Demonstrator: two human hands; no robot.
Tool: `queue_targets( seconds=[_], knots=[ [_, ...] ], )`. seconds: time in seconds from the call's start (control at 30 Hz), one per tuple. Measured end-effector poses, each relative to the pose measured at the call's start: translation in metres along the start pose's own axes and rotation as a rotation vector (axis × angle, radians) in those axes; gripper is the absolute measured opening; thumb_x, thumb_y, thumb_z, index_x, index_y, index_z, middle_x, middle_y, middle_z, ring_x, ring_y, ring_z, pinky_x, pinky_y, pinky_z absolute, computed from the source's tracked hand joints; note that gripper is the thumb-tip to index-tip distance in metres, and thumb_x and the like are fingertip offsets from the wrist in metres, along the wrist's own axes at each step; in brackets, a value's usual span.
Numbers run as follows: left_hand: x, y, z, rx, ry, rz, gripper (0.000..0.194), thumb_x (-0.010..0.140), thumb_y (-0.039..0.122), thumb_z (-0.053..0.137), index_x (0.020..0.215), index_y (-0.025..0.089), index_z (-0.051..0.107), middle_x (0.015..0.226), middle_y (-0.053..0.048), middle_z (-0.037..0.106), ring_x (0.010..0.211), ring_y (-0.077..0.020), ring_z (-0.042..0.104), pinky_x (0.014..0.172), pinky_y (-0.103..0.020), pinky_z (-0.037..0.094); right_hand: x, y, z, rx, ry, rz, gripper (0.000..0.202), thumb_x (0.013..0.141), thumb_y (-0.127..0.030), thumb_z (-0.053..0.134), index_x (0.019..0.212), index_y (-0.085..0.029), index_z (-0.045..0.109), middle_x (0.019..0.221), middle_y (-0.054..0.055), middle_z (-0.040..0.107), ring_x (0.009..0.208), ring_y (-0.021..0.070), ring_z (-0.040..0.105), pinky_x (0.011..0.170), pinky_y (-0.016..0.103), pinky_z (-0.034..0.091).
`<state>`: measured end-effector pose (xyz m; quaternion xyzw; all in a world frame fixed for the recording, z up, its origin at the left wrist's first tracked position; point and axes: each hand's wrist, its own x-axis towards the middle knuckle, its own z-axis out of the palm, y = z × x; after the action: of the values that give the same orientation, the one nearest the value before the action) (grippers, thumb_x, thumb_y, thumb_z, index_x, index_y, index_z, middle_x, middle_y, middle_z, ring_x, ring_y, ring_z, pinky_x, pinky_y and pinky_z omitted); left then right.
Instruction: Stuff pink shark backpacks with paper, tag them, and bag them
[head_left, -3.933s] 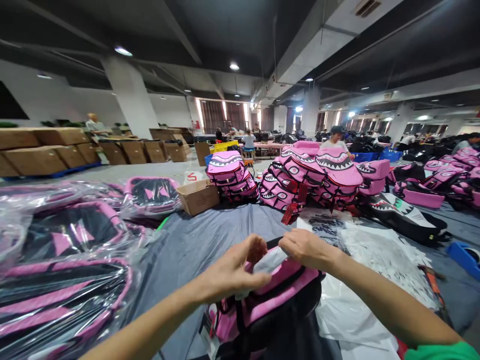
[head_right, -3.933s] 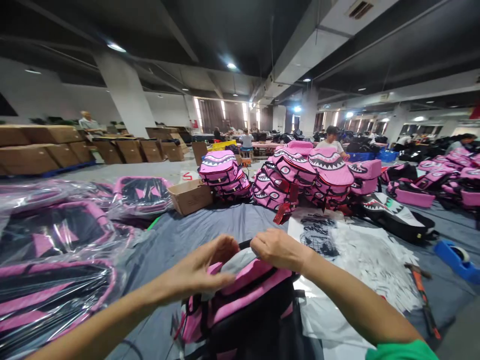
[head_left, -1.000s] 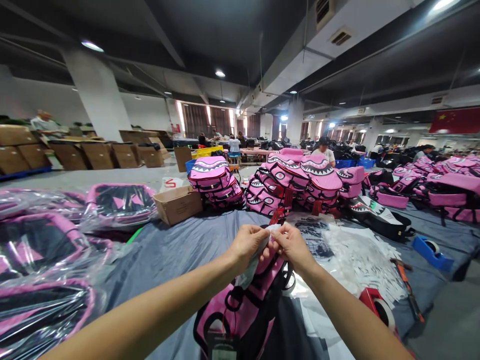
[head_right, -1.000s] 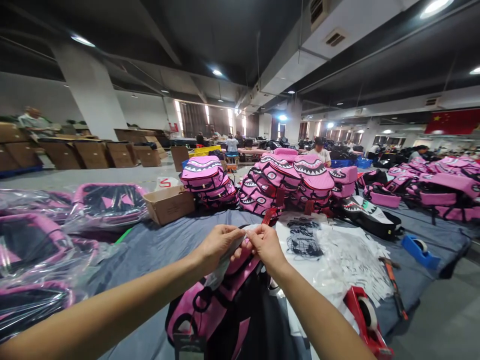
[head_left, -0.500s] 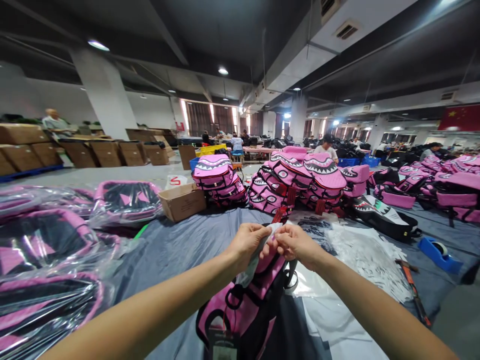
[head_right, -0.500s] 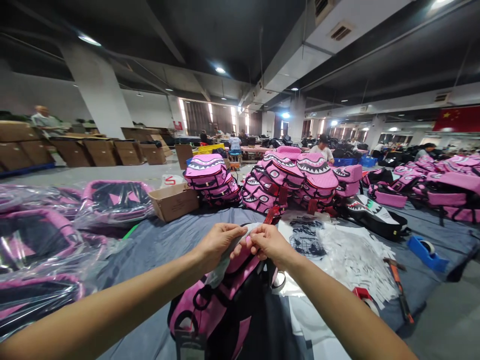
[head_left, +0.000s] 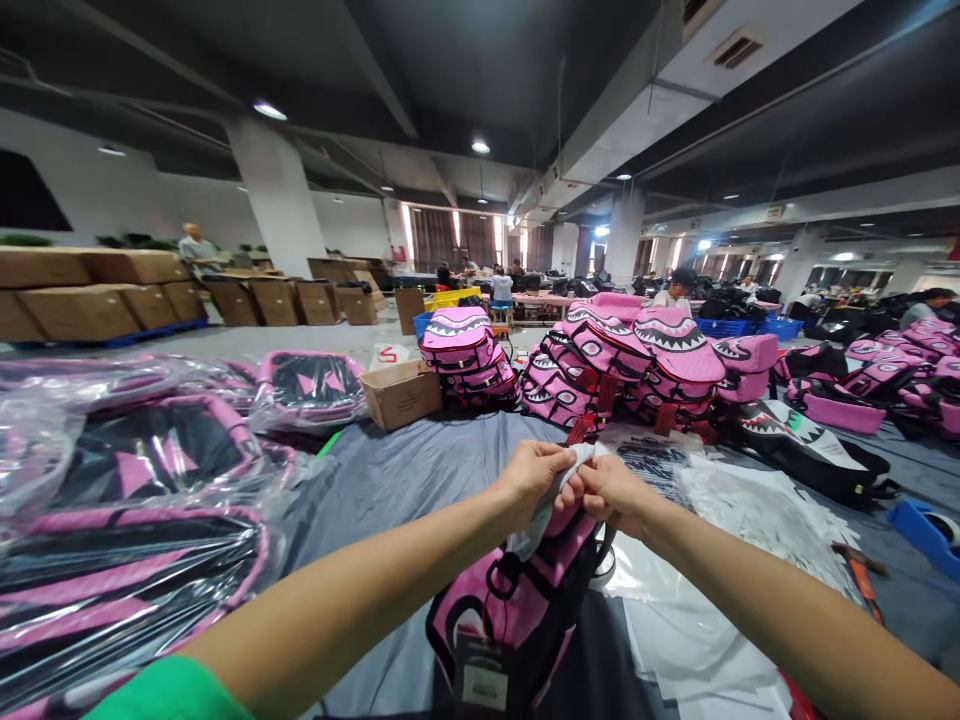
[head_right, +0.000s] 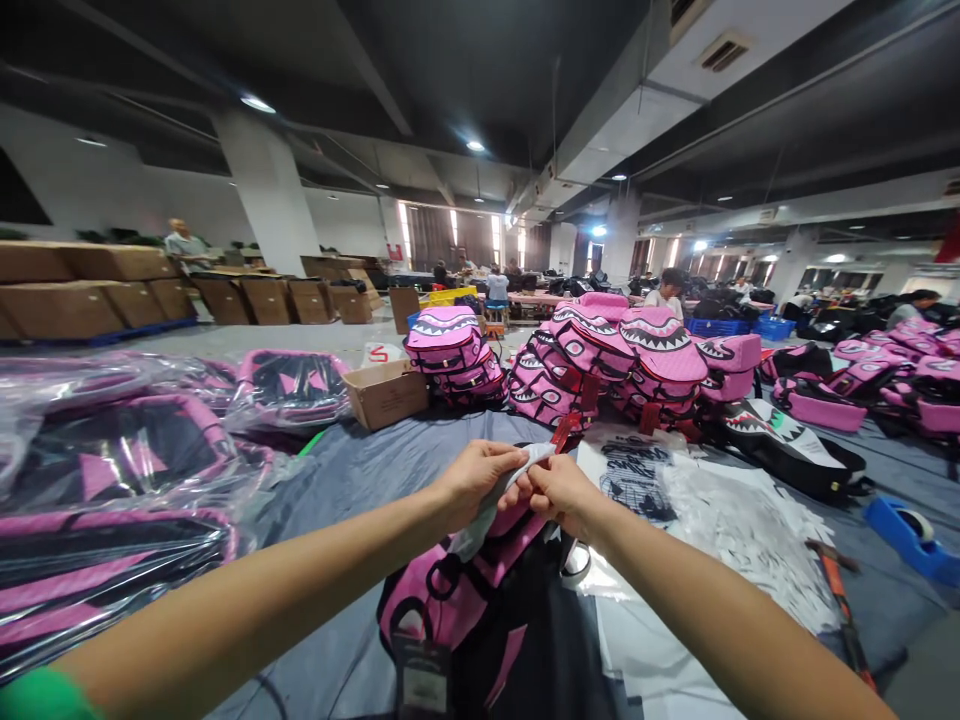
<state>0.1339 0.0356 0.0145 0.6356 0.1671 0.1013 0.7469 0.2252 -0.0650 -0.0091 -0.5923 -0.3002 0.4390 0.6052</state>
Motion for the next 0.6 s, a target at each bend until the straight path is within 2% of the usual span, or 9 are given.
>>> queue_targets(
  seconds=[0.1, 0.2, 0.27, 0.37, 0.5, 0.53, 0.6],
  knots=[
    [0.000, 0.004, -0.001, 0.013, 0.002, -0.018, 0.027, 0.081, 0.031, 0.070, 0.065, 0.009, 0.065, 0.050, -0.006, 0.063, 0.035, -0.0092, 0.051, 0.033, -0.018, 0.035, -0.012, -0.001, -0.003, 0.022, 0.053, -0.023, 0.033, 0.068, -0.037, 0.074, 0.058, -0.017, 0.051, 0.050, -0.004, 0.056, 0.030, -0.0012, 0.028, 0.032, 0.014, 0.007],
    [-0.001, 0.005, -0.003, 0.020, 0.013, -0.022, 0.028, 0.081, 0.034, 0.073, 0.070, 0.010, 0.065, 0.050, -0.004, 0.063, 0.036, -0.0104, 0.054, 0.035, -0.018, 0.039, -0.025, 0.001, -0.008, 0.198, 0.036, -0.068, 0.033, 0.066, -0.036, 0.083, 0.070, -0.017, 0.057, 0.041, -0.013, 0.040, 0.030, -0.0002, 0.023, 0.031, 0.013, 0.010],
    [-0.001, 0.004, -0.003, 0.022, 0.018, -0.017, 0.027, 0.082, 0.035, 0.071, 0.073, 0.010, 0.064, 0.049, -0.003, 0.062, 0.037, -0.0113, 0.055, 0.037, -0.019, 0.043, -0.026, 0.007, -0.010, 0.365, -0.063, -0.088, 0.035, 0.072, -0.036, 0.082, 0.066, -0.018, 0.052, 0.038, -0.015, 0.033, 0.030, 0.0001, 0.018, 0.029, 0.012, 0.012],
    [0.002, -0.004, -0.002, 0.027, 0.011, 0.025, 0.028, 0.083, 0.037, 0.071, 0.076, 0.011, 0.063, 0.051, -0.003, 0.062, 0.040, -0.0120, 0.057, 0.040, -0.020, 0.046, -0.017, 0.016, -0.008, 0.597, -0.294, -0.105, 0.048, 0.082, -0.030, 0.076, 0.055, -0.020, 0.036, 0.037, -0.014, 0.028, 0.031, -0.0004, 0.013, 0.028, 0.010, 0.016],
    [0.008, -0.013, -0.007, 0.094, 0.037, 0.136, 0.035, 0.077, 0.043, 0.076, 0.073, 0.012, 0.062, 0.056, 0.000, 0.059, 0.042, -0.0104, 0.056, 0.039, -0.019, 0.043, -0.001, 0.020, -0.003, 0.777, -0.556, -0.104, 0.049, 0.093, -0.026, 0.065, 0.056, -0.020, 0.033, 0.039, -0.013, 0.030, 0.030, -0.0010, 0.017, 0.030, 0.006, 0.022],
    [0.009, -0.013, -0.009, 0.105, 0.046, 0.158, 0.033, 0.077, 0.041, 0.076, 0.080, 0.011, 0.064, 0.057, 0.001, 0.059, 0.043, -0.0099, 0.056, 0.039, -0.018, 0.043, 0.003, 0.019, -0.003, 0.806, -0.588, -0.099, 0.046, 0.095, -0.025, 0.062, 0.057, -0.019, 0.035, 0.040, -0.013, 0.032, 0.030, -0.0013, 0.018, 0.030, 0.006, 0.023],
    [0.010, -0.010, -0.013, 0.104, 0.052, 0.192, 0.039, 0.079, 0.035, 0.077, 0.108, 0.013, 0.065, 0.061, 0.005, 0.058, 0.045, -0.0091, 0.056, 0.042, -0.018, 0.044, 0.009, 0.017, -0.001, 0.860, -0.609, -0.088, 0.038, 0.096, -0.025, 0.059, 0.063, -0.017, 0.042, 0.046, -0.012, 0.040, 0.030, -0.0025, 0.021, 0.030, 0.005, 0.022]
  ],
)
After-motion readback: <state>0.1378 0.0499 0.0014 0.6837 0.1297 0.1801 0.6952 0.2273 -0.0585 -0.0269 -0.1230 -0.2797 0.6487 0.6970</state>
